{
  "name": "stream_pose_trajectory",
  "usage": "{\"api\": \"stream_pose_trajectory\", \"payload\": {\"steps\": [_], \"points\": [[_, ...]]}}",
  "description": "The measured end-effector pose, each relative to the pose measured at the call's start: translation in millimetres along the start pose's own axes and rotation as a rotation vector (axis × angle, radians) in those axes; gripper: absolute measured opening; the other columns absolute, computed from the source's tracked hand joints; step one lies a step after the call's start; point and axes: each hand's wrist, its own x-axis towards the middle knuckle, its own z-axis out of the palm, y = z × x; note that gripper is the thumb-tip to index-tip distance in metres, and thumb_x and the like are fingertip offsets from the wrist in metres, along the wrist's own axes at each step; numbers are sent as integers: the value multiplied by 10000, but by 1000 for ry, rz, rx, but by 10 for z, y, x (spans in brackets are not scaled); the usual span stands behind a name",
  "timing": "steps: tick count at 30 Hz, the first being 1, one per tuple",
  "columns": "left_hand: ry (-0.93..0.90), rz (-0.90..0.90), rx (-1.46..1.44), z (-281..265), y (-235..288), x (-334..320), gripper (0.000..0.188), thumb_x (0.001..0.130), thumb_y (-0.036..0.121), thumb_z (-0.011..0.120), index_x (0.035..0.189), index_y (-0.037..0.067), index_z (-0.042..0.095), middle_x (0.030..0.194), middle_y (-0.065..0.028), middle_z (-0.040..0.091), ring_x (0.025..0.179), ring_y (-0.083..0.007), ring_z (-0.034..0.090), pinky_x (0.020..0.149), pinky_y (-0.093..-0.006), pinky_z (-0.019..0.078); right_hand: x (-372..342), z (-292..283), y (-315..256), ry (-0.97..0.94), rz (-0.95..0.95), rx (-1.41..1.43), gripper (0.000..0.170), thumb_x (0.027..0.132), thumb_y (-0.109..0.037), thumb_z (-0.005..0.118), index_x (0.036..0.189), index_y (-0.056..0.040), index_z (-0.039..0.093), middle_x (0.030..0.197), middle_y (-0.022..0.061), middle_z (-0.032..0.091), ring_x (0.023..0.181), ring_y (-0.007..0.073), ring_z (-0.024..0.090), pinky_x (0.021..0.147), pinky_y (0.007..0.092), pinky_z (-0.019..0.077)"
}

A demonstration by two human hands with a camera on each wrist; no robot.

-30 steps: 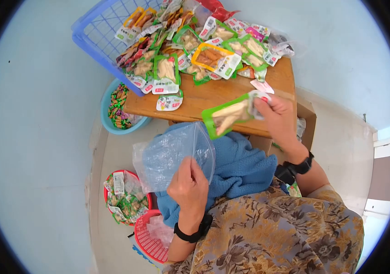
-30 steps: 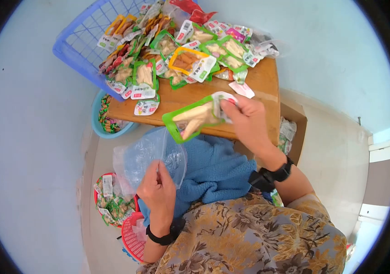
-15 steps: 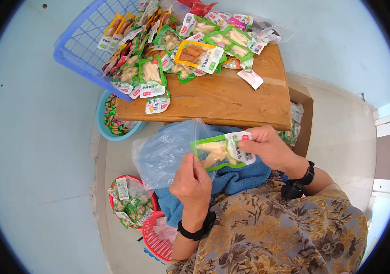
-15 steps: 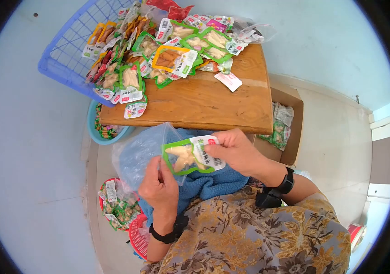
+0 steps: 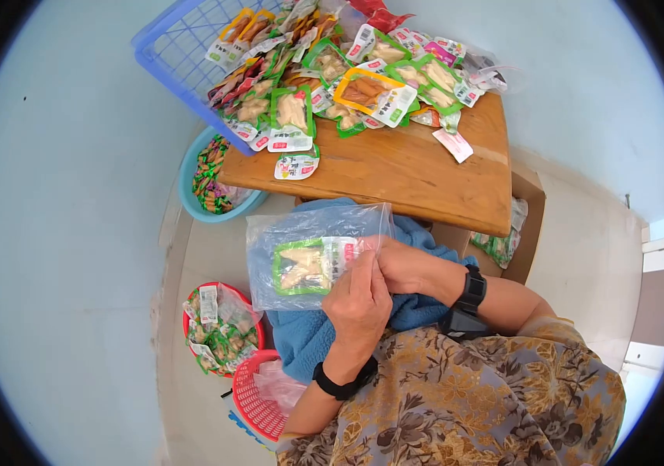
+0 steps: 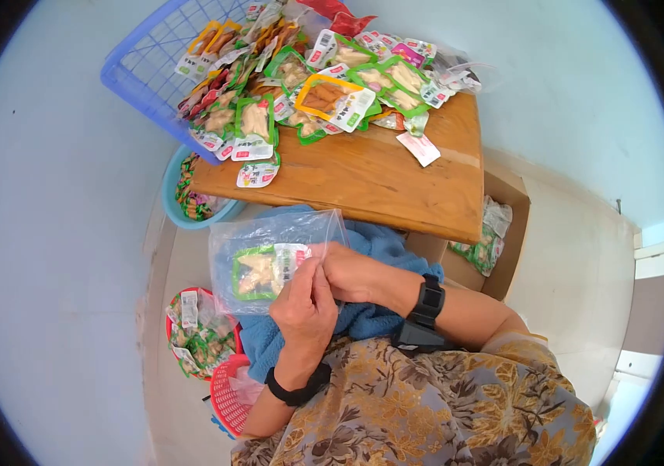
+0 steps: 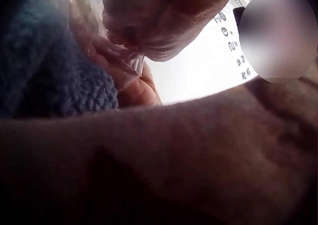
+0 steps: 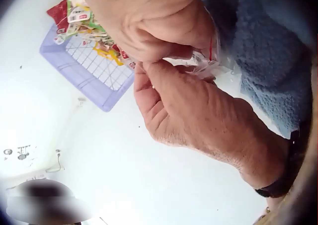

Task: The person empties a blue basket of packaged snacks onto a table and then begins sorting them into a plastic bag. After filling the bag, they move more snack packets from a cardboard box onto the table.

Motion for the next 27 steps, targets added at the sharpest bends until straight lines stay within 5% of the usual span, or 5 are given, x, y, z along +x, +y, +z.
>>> {"api": "stream_pose_trajectory", "payload": {"steps": [11, 13, 23, 25, 27], "points": [[-40, -43, -78, -29, -81, 30, 140, 890, 1, 694, 1029, -14, 699, 943, -192, 740, 751, -329, 727, 656, -358, 571, 161, -53, 110, -128, 24, -89, 82, 975, -71, 605, 918, -39, 654, 908, 27, 640, 774, 115, 549, 623, 282, 509], [-33, -39, -85, -19, -83, 34, 145, 890, -4, 692, 1034, -14, 700, 950, -191, 741, 750, -327, 727, 658, -354, 571, 164, -56, 76, -40, -86, -482, 75, 946, -67, 632, 879, -37, 647, 873, 12, 626, 764, 115, 530, 616, 299, 486], [41, -74, -110, -17, -45, 64, 135, 893, -14, 683, 1026, -2, 707, 817, -154, 719, 633, -261, 694, 572, -323, 531, -82, -46, -288, -99, -461, -1172, 120, 871, -93, 678, 913, 19, 669, 793, 132, 697, 715, 146, 640, 625, 335, 519], [73, -107, -135, 7, -95, 39, 141, 877, -1, 699, 1016, 19, 707, 736, -146, 666, 582, -276, 649, 528, -348, 499, -289, 98, -718, 16, -55, -1109, 177, 948, -141, 660, 1031, 12, 690, 863, 81, 726, 696, 151, 683, 622, 286, 555], [101, -141, -168, 24, -115, 15, 148, 861, 12, 716, 1006, 39, 707, 656, -138, 614, 531, -292, 604, 483, -374, 467, -326, 10, -964, 122, -80, -977, 179, 940, -144, 660, 1024, 12, 687, 836, 83, 718, 669, 145, 684, 583, 283, 553]]}}
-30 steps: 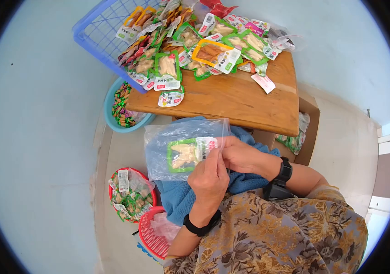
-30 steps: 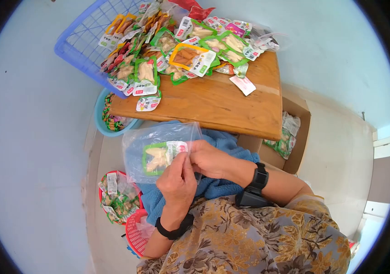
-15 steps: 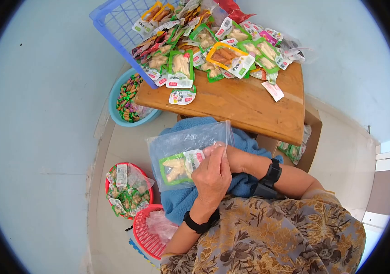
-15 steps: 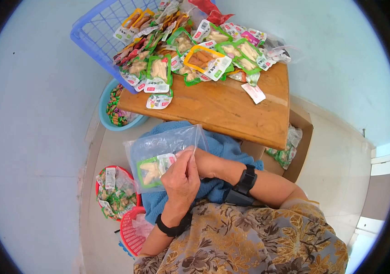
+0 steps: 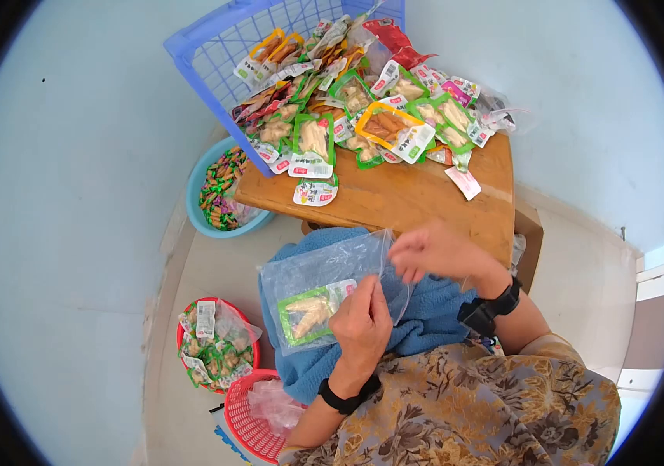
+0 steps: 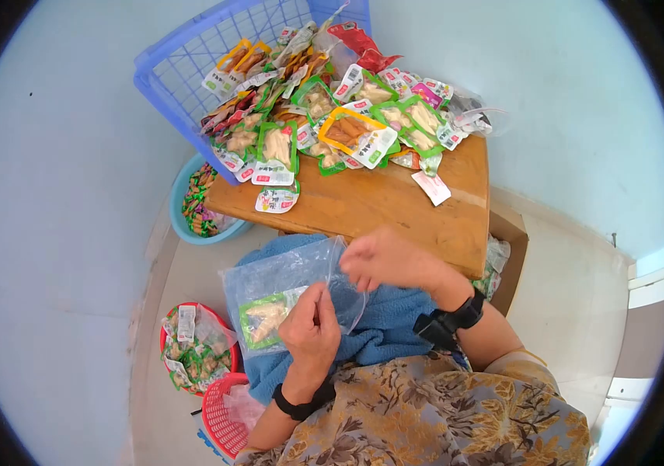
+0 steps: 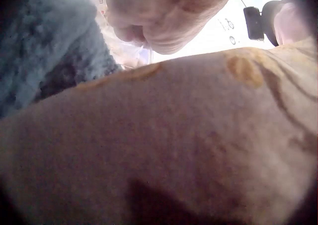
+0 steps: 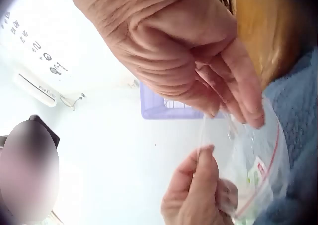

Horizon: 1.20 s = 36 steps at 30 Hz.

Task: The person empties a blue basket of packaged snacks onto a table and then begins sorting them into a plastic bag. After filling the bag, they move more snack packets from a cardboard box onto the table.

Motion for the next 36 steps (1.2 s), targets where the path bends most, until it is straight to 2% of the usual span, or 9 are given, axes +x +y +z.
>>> {"api": "stream_pose_trajectory", "payload": {"steps": [4, 8, 11, 16, 23, 25, 28, 31, 36], "points": [[-44, 36, 17, 6, 6, -1, 150, 848, 12, 722, 992, 47, 699, 621, -120, 582, 499, -287, 572, 462, -371, 444, 350, -297, -127, 268, -74, 168, 231, 958, -192, 658, 1077, 5, 667, 812, 62, 702, 655, 127, 681, 534, 247, 535], [-63, 135, 27, -11, -29, 31, 178, 827, 12, 734, 997, 49, 700, 619, -114, 581, 514, -281, 585, 465, -372, 452, 1001, -227, -96, 261, -162, 71, 268, 954, -219, 673, 1081, 16, 653, 785, 59, 686, 648, 116, 675, 523, 229, 528], [-133, 176, 24, -36, -88, 7, 196, 815, 16, 741, 1004, 48, 702, 630, -107, 589, 527, -275, 594, 474, -371, 462, 1422, -114, -127, 301, -127, 226, 278, 930, -235, 698, 1013, 28, 658, 757, 70, 676, 591, 123, 657, 480, 229, 507], [-174, 177, 24, -39, -89, 35, 222, 801, 16, 745, 1017, 44, 702, 628, -95, 580, 529, -268, 591, 480, -364, 465, 1874, -28, -201, 429, 77, 61, 325, 844, -269, 783, 788, 36, 687, 647, 96, 649, 489, 155, 619, 392, 274, 440], [-158, 154, 28, -38, -70, 50, 193, 805, -7, 733, 990, 39, 703, 609, -102, 568, 510, -269, 578, 469, -359, 452, 2040, -7, -40, 684, -121, 148, 292, 799, -203, 755, 644, 15, 637, 628, 135, 640, 525, 193, 625, 472, 349, 465], [-157, 166, 44, -31, -72, 41, 218, 787, -5, 738, 998, 36, 703, 616, -96, 567, 522, -262, 582, 472, -359, 459, 1843, -110, 20, 809, -387, -243, 155, 877, -138, 710, 833, -6, 641, 658, 57, 627, 536, 107, 588, 449, 274, 435], [-127, 168, 27, -24, -38, 34, 202, 789, -8, 742, 982, 37, 704, 611, -96, 565, 515, -262, 578, 463, -359, 454, 1449, -209, 40, 867, -408, -73, 68, 906, -76, 630, 914, -13, 655, 676, 69, 641, 565, 110, 601, 477, 255, 443], [-115, 135, 19, -17, 20, 42, 134, 829, -4, 732, 954, 36, 706, 611, -116, 582, 493, -273, 570, 470, -348, 448, 873, -219, -83, 865, -354, 47, 142, 903, -64, 578, 966, -6, 690, 659, 133, 637, 583, 173, 617, 561, 322, 495], [-88, 146, 41, -11, 27, 25, 149, 820, 1, 739, 960, 38, 703, 606, -99, 575, 507, -267, 581, 462, -356, 453, 177, -343, 141, 658, -256, -26, 285, 935, -13, 532, 1197, 29, 634, 791, 90, 698, 666, 121, 661, 583, 284, 539]]}}
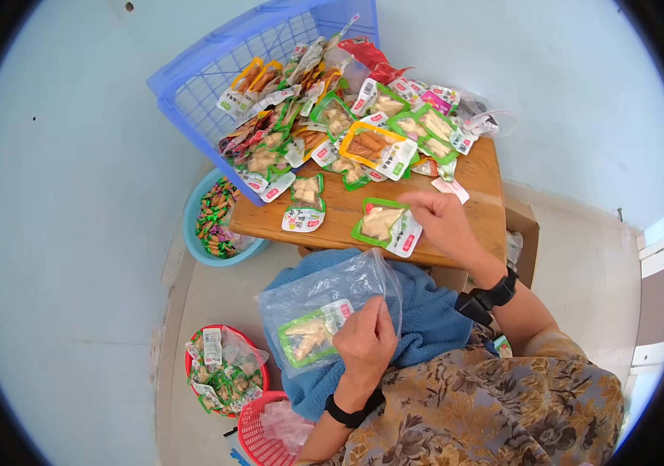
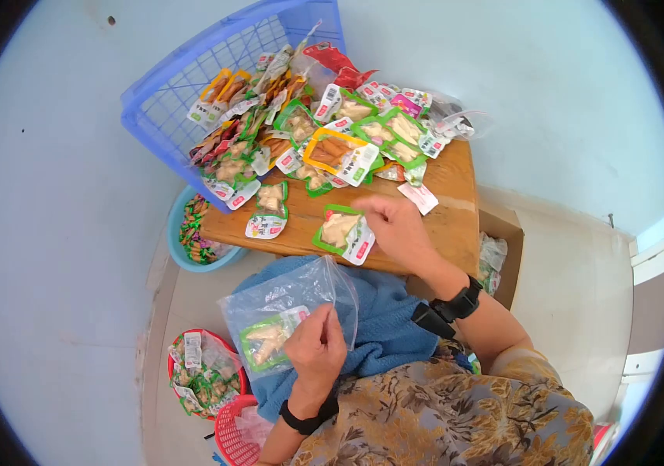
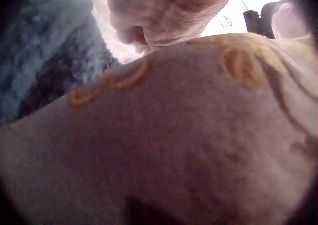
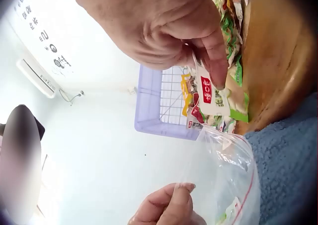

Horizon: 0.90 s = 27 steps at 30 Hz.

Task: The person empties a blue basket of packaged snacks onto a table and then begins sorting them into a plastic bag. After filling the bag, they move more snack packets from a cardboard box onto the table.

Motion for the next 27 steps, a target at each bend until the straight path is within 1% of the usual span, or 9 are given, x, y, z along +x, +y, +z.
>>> {"api": "stream_pose_trajectory", "payload": {"steps": [2, 6, 8, 11, 18, 22, 24, 26, 27], "points": [[2, -9, 3, -5, 18, -14, 147, 822, 1, 738, 960, 36, 703, 610, -102, 579, 507, -270, 584, 464, -361, 457, -209, -81, -95, -116, 228, 170, 401, 941, -6, 546, 1338, 48, 556, 1005, 99, 719, 814, 125, 705, 747, 283, 612], [4, -24, 19, -16, 30, -32, 105, 865, 13, 719, 968, 2, 701, 648, -110, 610, 494, -189, 565, 478, -306, 440, -504, -247, -45, -249, 83, 299, 396, 913, -11, 605, 1307, 32, 591, 1125, 135, 698, 921, 179, 708, 832, 319, 598], [4, -30, 19, -13, 41, -35, 103, 868, 13, 718, 969, 0, 700, 643, -103, 600, 491, -173, 550, 476, -296, 431, -572, -302, -142, -161, -274, -370, 502, 790, 45, 686, 1282, 16, 591, 1064, 148, 664, 887, 326, 693, 777, 404, 582], [4, -51, 24, -23, 103, -23, 118, 853, 5, 722, 969, 8, 703, 641, -114, 605, 508, -225, 572, 478, -332, 449, -607, -181, 92, 90, -526, -690, 448, 734, 21, 713, 1174, 4, 634, 995, 169, 603, 890, 389, 645, 743, 439, 555], [2, -67, 65, -38, 113, -38, 134, 843, -6, 720, 976, 9, 706, 642, -143, 616, 523, -298, 604, 479, -378, 472, -562, -213, -35, 252, -773, -881, 232, 777, -16, 709, 1009, -4, 697, 933, 154, 620, 824, 347, 631, 677, 392, 533], [11, -75, 73, -46, 108, -32, 135, 845, -10, 717, 978, 7, 706, 640, -148, 615, 523, -300, 604, 478, -379, 470, -683, -320, -68, 236, -334, -232, 139, 919, -72, 677, 1035, -4, 715, 895, 93, 723, 756, 237, 685, 650, 319, 535], [16, -35, 72, -40, 80, -36, 109, 893, 2, 691, 1001, -9, 693, 641, -90, 584, 491, -138, 507, 473, -275, 405, -758, -412, -179, 212, -121, -8, 138, 954, -87, 663, 1046, 1, 718, 900, 80, 748, 750, 191, 699, 649, 299, 541], [21, -38, 58, -27, 75, -33, 112, 895, 1, 689, 1006, -9, 694, 651, -93, 593, 493, -139, 510, 474, -276, 408, -836, -505, -288, 65, 178, 552, 164, 960, -51, 641, 1093, 24, 701, 999, 68, 746, 801, 124, 701, 701, 280, 574], [26, -34, 42, -25, 72, -34, 114, 897, 0, 687, 1011, -10, 694, 661, -96, 602, 495, -139, 513, 475, -276, 411, -883, -548, -303, 60, 187, 552, 164, 960, -51, 641, 1093, 24, 701, 999, 68, 746, 801, 124, 701, 701, 280, 574]]}}
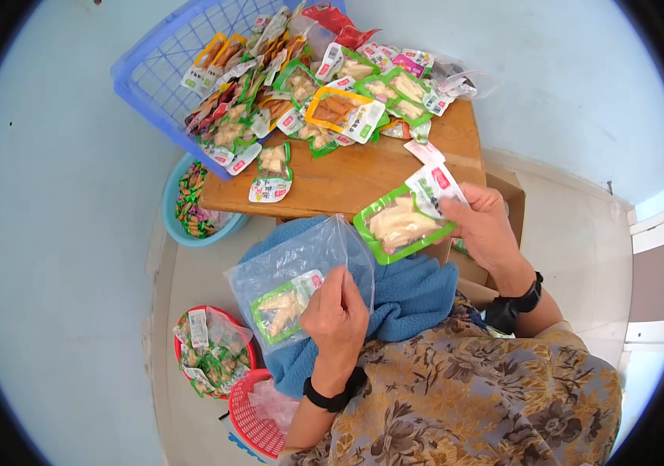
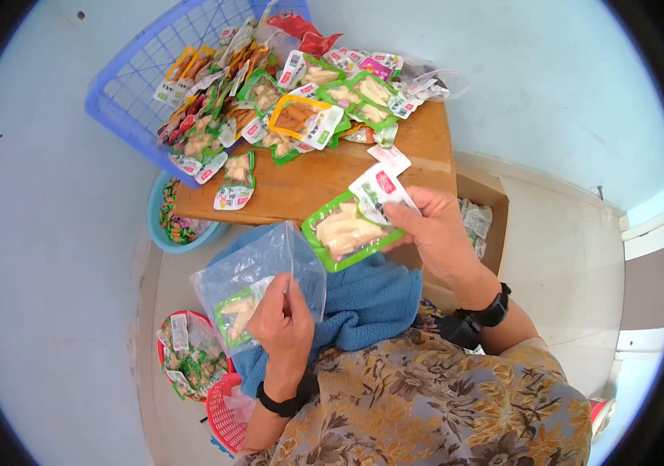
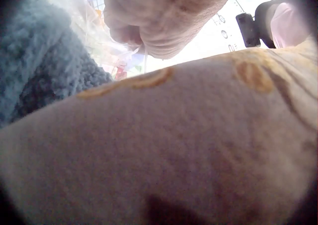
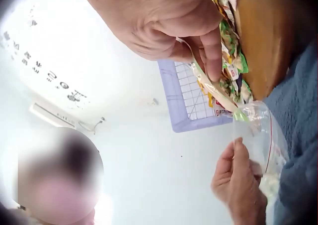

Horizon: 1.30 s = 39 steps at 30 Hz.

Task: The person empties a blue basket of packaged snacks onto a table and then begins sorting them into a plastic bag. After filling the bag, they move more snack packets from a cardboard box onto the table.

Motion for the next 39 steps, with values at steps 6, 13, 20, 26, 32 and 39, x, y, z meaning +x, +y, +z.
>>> {"api": "stream_pose_trajectory", "payload": {"steps": [6, 13, 20, 26, 32, 39], "points": [[5, -16, -5, 2, -2, 0, 128, 902, 3, 687, 1028, -13, 696, 694, -114, 632, 509, -144, 538, 485, -286, 434, -212, 0, 177, -255, 167, -24, 310, 933, 5, 625, 1242, 28, 618, 1116, 94, 723, 943, 137, 712, 817, 295, 608], [-40, 26, 66, -47, 56, 23, 168, 879, -6, 693, 1046, -4, 708, 727, -147, 670, 539, -227, 621, 509, -325, 481, -195, 197, 298, -332, 303, -12, 356, 937, 28, 581, 1294, 29, 586, 1185, 109, 698, 1002, 168, 702, 831, 304, 608], [-36, 31, 51, 11, 110, 28, 192, 860, 0, 712, 1053, 7, 716, 747, -171, 680, 605, -291, 671, 549, -365, 515, -8, 612, 743, -459, 505, 270, 357, 968, 15, 554, 1325, -5, 573, 1270, 105, 640, 1138, 190, 640, 957, 380, 562], [-52, 29, 64, 9, 112, 37, 172, 872, 2, 708, 1043, 11, 721, 775, -169, 696, 613, -299, 676, 557, -366, 522, 290, 1035, 1038, -553, 705, 463, 296, 957, -10, 567, 1248, -32, 613, 1201, 89, 662, 1070, 188, 652, 921, 316, 547], [-26, -11, 20, 24, 65, 49, 181, 876, 3, 703, 1056, 12, 724, 780, -172, 697, 617, -305, 675, 563, -361, 524, 426, 1273, 1296, -699, 615, 415, 384, 972, -120, 577, 1340, -14, 559, 1223, 79, 664, 1102, 186, 647, 928, 342, 554], [18, 44, -7, 85, -9, 20, 190, 911, 16, 683, 1096, 0, 717, 763, -146, 694, 558, -193, 622, 539, -315, 488, 441, 1389, 1665, -783, 373, 583, 368, 951, -132, 648, 1291, -1, 599, 1185, 51, 677, 1027, 148, 642, 897, 319, 548]]}}
